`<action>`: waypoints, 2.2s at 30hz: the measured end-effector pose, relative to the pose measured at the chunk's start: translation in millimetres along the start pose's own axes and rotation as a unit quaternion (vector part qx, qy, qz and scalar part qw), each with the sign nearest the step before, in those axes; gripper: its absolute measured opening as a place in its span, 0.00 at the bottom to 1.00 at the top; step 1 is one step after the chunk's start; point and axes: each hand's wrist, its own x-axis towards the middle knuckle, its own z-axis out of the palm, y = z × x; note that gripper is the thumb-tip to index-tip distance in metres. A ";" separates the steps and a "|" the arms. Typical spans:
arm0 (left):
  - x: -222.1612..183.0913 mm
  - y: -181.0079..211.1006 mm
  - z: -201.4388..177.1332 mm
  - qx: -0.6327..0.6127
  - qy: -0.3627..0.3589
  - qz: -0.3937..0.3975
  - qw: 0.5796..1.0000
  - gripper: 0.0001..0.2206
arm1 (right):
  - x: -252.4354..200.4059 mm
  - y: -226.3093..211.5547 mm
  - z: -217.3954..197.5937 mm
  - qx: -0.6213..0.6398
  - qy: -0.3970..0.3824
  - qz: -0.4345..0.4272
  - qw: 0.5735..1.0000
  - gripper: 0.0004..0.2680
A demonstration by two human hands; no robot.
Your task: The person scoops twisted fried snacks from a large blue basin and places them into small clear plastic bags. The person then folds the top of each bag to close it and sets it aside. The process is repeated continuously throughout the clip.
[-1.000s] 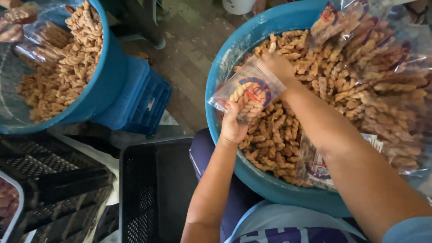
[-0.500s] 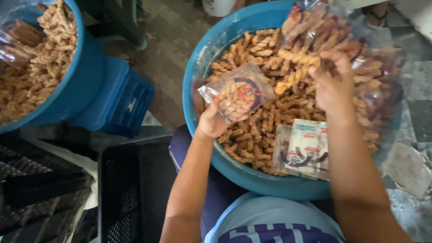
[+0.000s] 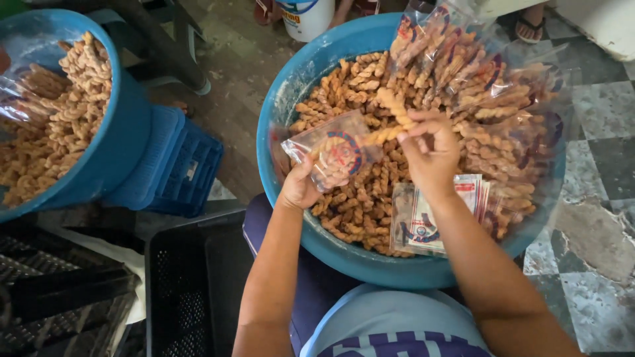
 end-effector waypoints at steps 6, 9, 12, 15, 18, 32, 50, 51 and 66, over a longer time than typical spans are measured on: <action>7.6 -3.5 -19.4 0.052 -0.014 -0.013 0.998 0.27 | 0.2 -18.9 10.1 0.051 0.020 0.049 0.997 0.09; 18.6 -17.5 -40.0 0.046 -0.025 -0.005 0.999 0.31 | -1.5 -31.2 21.7 0.012 -0.013 0.055 0.998 0.09; 26.9 -28.8 -56.6 0.031 -0.032 -0.015 0.999 0.33 | -13.5 -22.0 29.3 0.002 -0.044 0.027 0.999 0.09; 22.1 -19.5 -46.3 0.012 -0.035 -0.009 0.999 0.32 | -17.9 -7.2 27.7 0.050 -0.034 0.102 0.993 0.08; 22.5 -15.9 -51.6 -0.002 -0.034 -0.022 0.999 0.33 | -6.2 -1.2 17.4 0.180 0.027 0.148 0.972 0.08; 6.9 -0.8 2.2 0.149 -0.062 -0.066 0.985 0.19 | -4.5 -22.8 34.7 0.002 -0.129 0.214 0.968 0.09; 16.5 -30.0 -56.5 0.015 -0.035 -0.003 0.999 0.21 | 11.9 -20.8 4.4 -0.133 -0.192 0.060 0.971 0.04; 14.4 -21.9 -38.3 0.015 -0.036 -0.003 0.999 0.21 | 11.2 -23.1 6.6 -0.133 -0.191 0.060 0.970 0.04; 21.4 -4.1 -11.9 -0.030 -0.046 0.073 0.996 0.23 | -1.5 -31.1 40.8 -0.029 -0.135 0.095 0.986 0.12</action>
